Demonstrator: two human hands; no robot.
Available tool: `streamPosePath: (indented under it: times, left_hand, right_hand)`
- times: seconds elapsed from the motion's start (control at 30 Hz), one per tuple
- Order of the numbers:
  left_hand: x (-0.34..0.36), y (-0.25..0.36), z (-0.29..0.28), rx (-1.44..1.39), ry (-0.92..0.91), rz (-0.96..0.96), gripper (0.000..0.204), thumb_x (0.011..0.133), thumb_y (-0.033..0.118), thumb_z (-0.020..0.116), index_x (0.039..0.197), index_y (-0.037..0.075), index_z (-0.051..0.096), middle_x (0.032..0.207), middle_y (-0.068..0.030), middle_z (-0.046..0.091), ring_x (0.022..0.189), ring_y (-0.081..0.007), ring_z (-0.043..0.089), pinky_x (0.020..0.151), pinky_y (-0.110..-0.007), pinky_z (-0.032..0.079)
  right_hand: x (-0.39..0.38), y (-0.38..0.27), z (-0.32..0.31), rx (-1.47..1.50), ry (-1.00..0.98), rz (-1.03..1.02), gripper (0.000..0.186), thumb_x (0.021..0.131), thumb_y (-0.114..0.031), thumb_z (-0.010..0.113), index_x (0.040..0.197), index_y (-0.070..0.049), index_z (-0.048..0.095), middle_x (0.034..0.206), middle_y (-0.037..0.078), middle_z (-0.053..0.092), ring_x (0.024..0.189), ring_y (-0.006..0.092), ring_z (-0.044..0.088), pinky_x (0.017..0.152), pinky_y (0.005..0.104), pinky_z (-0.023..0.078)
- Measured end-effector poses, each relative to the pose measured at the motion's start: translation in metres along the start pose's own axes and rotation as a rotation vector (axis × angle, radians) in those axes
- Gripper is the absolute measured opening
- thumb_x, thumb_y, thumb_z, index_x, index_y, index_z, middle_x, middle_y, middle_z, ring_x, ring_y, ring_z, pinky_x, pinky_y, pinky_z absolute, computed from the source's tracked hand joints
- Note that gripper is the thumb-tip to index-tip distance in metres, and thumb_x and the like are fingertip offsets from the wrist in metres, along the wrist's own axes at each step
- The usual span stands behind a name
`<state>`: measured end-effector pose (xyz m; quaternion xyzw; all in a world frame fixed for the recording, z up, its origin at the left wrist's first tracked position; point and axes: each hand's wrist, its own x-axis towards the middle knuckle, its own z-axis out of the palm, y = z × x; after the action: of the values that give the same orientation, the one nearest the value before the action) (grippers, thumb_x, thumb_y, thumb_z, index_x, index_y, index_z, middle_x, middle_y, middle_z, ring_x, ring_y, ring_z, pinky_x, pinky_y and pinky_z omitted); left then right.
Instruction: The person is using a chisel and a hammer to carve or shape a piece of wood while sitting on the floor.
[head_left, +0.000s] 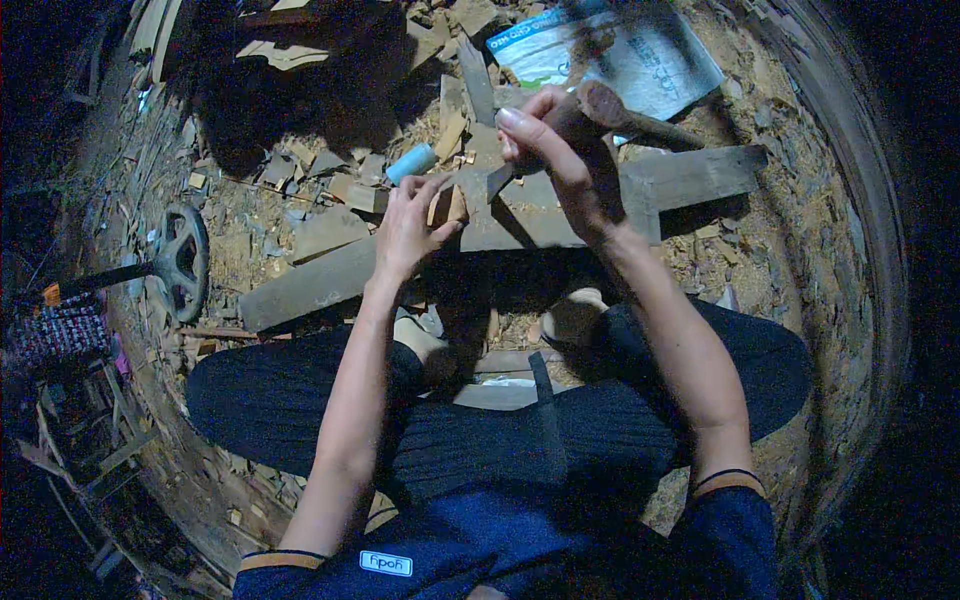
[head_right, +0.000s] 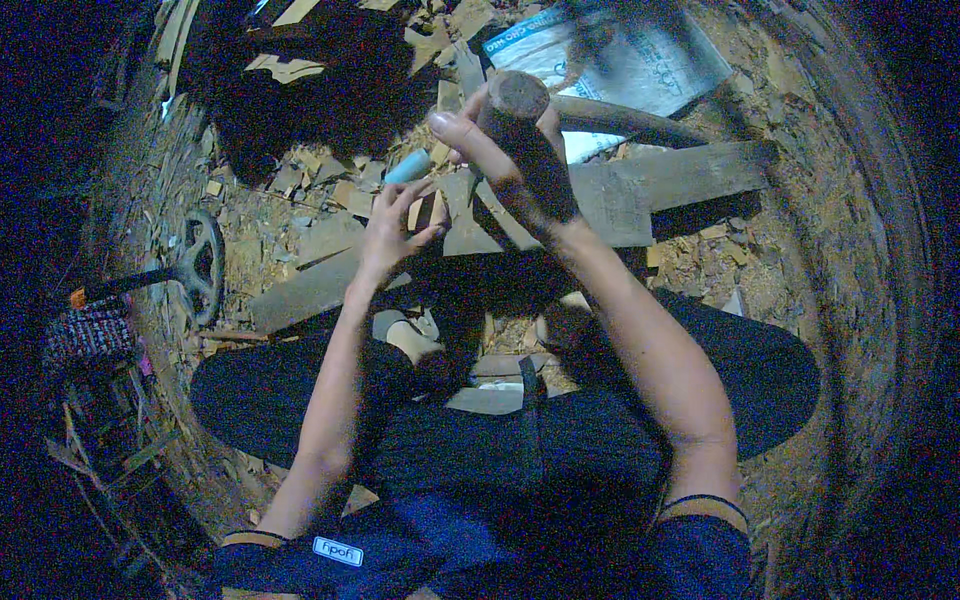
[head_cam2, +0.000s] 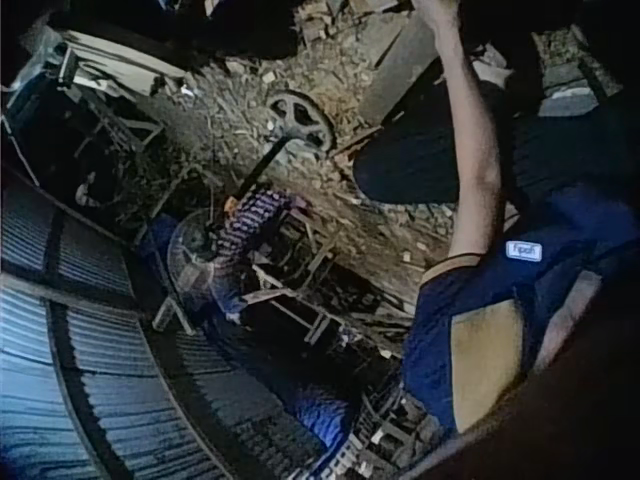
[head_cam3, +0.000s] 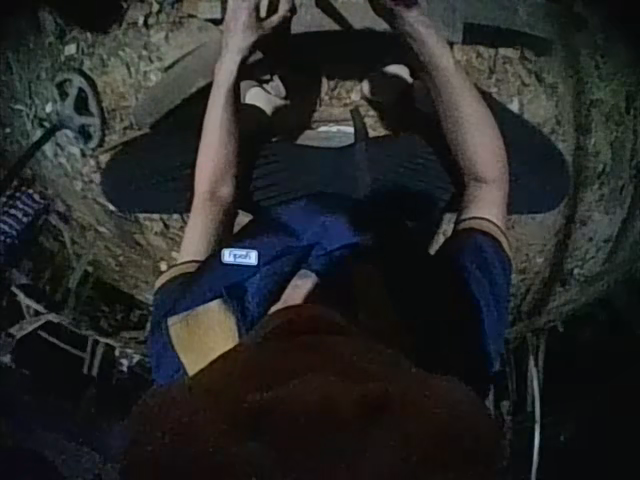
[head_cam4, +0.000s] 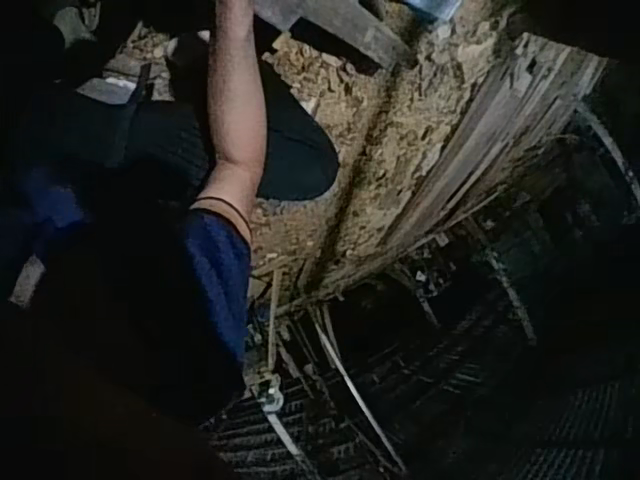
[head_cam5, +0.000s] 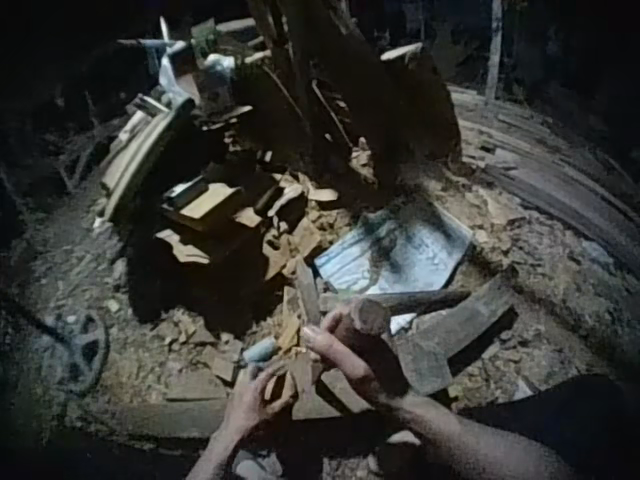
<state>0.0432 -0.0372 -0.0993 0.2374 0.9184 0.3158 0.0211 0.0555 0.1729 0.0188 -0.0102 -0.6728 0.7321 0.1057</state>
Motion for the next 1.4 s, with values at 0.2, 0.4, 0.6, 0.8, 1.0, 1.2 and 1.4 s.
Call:
streamPosePath:
  times: [0.2,0.4,0.6,0.8,1.0,1.2,1.4]
  left_hand:
    - [0.007,0.015,-0.021,-0.494,-0.223,-0.245,0.034,0.084,0.031,0.065,0.105,0.004,0.063,0.095,-0.0100,0.064,0.089,-0.0233,0.060,0.082,-0.035,0.047]
    - [0.003,-0.009,-0.008,-0.408,-0.200,-0.277,0.036,0.093,0.032,0.051,0.098,-0.001,0.062,0.087,-0.0133,0.065,0.081,-0.0255,0.062,0.075,-0.036,0.046]
    - [0.004,0.004,-0.011,-0.183,-0.121,-0.200,0.037,0.084,0.032,0.063,0.104,0.002,0.060,0.093,-0.0157,0.063,0.084,-0.0305,0.060,0.076,-0.038,0.046]
    - [0.004,-0.005,-0.005,-0.178,-0.084,-0.125,0.049,0.070,0.024,0.076,0.111,0.005,0.057,0.095,-0.0156,0.061,0.086,-0.0317,0.060,0.076,-0.039,0.047]
    - [0.003,0.001,-0.010,-0.117,0.021,-0.054,0.048,0.065,0.007,0.075,0.109,0.010,0.058,0.098,-0.0130,0.062,0.090,-0.0310,0.060,0.076,-0.038,0.048]
    - [0.001,0.007,-0.010,0.006,-0.004,-0.007,0.042,0.065,0.003,0.074,0.105,0.006,0.062,0.100,-0.0145,0.063,0.090,-0.0309,0.060,0.078,-0.038,0.048]
    - [0.001,0.021,-0.010,0.084,-0.071,-0.098,0.033,0.062,0.006,0.075,0.093,0.008,0.067,0.086,-0.0104,0.058,0.086,-0.0300,0.055,0.078,-0.039,0.047]
  right_hand:
    - [-0.004,-0.004,-0.001,-0.021,-0.062,0.026,0.026,0.081,-0.027,0.065,0.075,-0.004,0.055,0.066,0.003,0.057,0.063,0.0106,0.056,0.062,0.0248,0.044]
    - [-0.007,0.007,0.003,-0.065,-0.058,-0.013,0.028,0.078,-0.029,0.069,0.073,-0.003,0.059,0.060,0.003,0.058,0.056,0.0096,0.054,0.055,0.0248,0.043]
    - [-0.009,0.001,0.000,-0.144,-0.167,0.042,0.025,0.081,-0.027,0.065,0.077,-0.004,0.055,0.067,0.003,0.058,0.062,0.0098,0.057,0.060,0.0236,0.046]
    - [0.002,-0.008,0.012,-0.102,-0.185,-0.045,0.024,0.080,-0.025,0.066,0.074,-0.005,0.056,0.064,0.002,0.057,0.059,0.0077,0.056,0.055,0.0216,0.045]
    - [0.013,-0.007,0.026,-0.108,-0.180,-0.150,0.026,0.078,-0.024,0.067,0.069,-0.003,0.056,0.058,0.002,0.055,0.054,0.0088,0.052,0.051,0.0251,0.043]
    - [0.015,-0.005,0.034,-0.196,-0.210,-0.217,0.023,0.080,-0.023,0.067,0.071,-0.004,0.056,0.057,0.001,0.055,0.051,0.0065,0.052,0.047,0.0208,0.041]
    - [0.013,0.000,0.045,-0.168,-0.133,-0.341,0.025,0.081,-0.023,0.068,0.072,-0.003,0.056,0.056,0.001,0.055,0.049,0.0080,0.054,0.045,0.0231,0.043]
